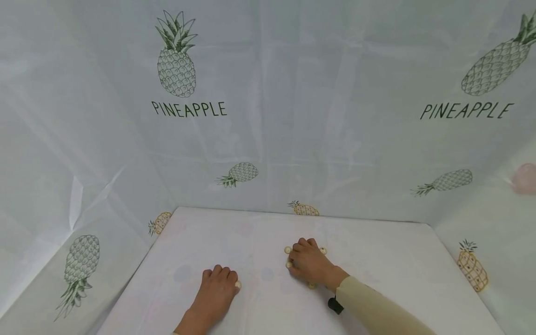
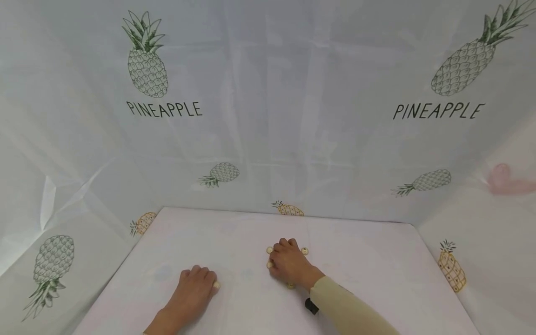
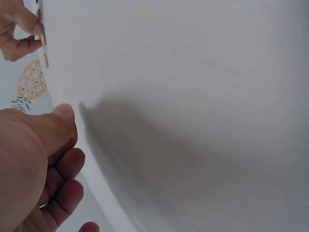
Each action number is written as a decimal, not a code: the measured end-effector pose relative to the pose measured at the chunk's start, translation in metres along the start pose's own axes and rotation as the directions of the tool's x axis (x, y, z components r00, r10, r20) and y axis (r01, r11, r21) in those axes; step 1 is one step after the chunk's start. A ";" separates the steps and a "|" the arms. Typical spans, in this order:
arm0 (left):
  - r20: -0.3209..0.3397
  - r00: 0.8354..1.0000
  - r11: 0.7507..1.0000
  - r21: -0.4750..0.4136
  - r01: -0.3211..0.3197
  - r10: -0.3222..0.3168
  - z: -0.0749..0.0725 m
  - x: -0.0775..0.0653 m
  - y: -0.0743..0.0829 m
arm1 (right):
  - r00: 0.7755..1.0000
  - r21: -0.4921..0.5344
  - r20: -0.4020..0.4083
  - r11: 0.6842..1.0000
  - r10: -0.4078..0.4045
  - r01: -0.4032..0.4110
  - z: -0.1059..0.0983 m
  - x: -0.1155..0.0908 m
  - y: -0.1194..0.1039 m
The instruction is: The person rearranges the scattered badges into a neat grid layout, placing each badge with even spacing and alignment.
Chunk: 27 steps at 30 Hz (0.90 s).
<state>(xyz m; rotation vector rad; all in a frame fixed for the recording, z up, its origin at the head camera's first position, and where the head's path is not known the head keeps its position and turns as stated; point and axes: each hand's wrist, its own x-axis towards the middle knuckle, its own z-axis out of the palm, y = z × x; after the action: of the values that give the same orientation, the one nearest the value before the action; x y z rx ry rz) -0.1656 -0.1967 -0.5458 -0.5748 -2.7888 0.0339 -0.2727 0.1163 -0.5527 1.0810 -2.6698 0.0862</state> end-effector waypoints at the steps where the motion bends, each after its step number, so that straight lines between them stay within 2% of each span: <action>1: -0.008 1.000 1.000 -0.005 -0.005 0.005 -0.002 0.001 0.002 | 1.000 0.007 0.002 1.000 0.000 0.000 0.000 -0.001 0.001; 4: -0.015 0.999 0.999 -0.012 -0.033 0.033 -0.006 0.006 0.009 | 1.000 0.016 0.011 1.000 0.000 -0.001 0.000 -0.002 0.002; 7: 0.017 0.998 0.998 -0.017 -0.054 0.055 -0.006 0.014 0.021 | 1.000 0.020 0.021 1.000 -0.001 0.001 -0.002 -0.002 0.003; 11: 0.045 0.995 0.996 -0.041 -0.084 0.086 -0.004 0.028 0.039 | 0.999 0.019 0.033 1.000 -0.007 0.006 -0.006 -0.002 0.005; 18: 0.026 0.985 0.983 -0.070 -0.170 0.173 0.003 0.058 0.076 | 1.000 0.022 0.030 1.000 -0.007 0.006 -0.009 0.001 0.008; 22: 0.061 0.982 0.982 -0.084 -0.171 0.177 0.004 0.069 0.091 | 1.000 0.023 0.004 0.999 -0.029 0.029 -0.009 0.004 0.007; 27: 0.111 0.983 0.988 -0.066 -0.143 0.149 0.004 0.074 0.100 | 0.999 0.033 -0.007 0.999 -0.041 0.042 -0.009 0.004 0.004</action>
<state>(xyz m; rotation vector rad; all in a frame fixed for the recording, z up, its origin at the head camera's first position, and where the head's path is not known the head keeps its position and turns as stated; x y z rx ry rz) -0.1937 -0.0759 -0.5366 -0.8162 -2.8611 0.0175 -0.2763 0.1183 -0.5431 1.1435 -2.6477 0.1262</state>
